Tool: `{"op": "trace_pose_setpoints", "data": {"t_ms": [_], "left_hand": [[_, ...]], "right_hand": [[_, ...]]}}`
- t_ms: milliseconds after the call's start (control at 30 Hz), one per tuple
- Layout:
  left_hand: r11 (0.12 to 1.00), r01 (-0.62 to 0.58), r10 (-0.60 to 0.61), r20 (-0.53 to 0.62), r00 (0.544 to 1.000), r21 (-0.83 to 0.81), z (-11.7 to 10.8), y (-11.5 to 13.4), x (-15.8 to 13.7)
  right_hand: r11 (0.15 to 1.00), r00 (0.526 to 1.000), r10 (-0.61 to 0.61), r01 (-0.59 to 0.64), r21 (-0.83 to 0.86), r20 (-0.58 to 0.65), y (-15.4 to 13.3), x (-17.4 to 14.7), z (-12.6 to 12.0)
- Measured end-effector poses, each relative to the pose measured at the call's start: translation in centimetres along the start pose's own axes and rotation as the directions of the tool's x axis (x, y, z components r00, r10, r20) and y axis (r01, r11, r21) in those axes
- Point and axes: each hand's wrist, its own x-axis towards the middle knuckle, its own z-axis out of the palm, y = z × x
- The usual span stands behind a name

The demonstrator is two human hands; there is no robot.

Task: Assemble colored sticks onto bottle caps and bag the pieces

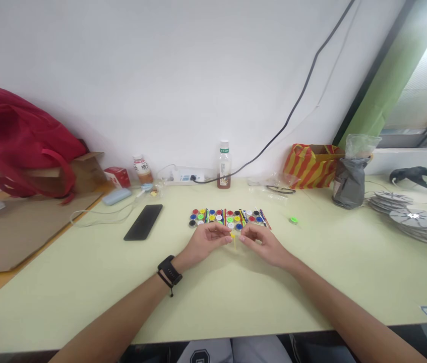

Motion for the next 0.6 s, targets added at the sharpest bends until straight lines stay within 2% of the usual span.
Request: {"op": "trace_pose_setpoints", "data": {"t_ms": [167,367,600], "left_hand": [[1.0,-0.009,0.008,0.03,1.0,0.012,0.27,0.18,-0.23],[1.0,-0.015,0.013,0.07,0.997,0.022,0.33,0.27,-0.47],[1.0,-0.011,0.009,0.12,0.993,0.017,0.55,0.51,-0.52]], "right_hand": [[0.999,0.997,0.03,-0.031,0.011,0.067,0.01,-0.09,0.48],[0.997,0.995,0.069,-0.071,0.029,0.068,0.02,-0.12,0.52],[0.971,0.994,0.085,-0.097,0.217,0.064,0.53,0.24,1.01]]}}
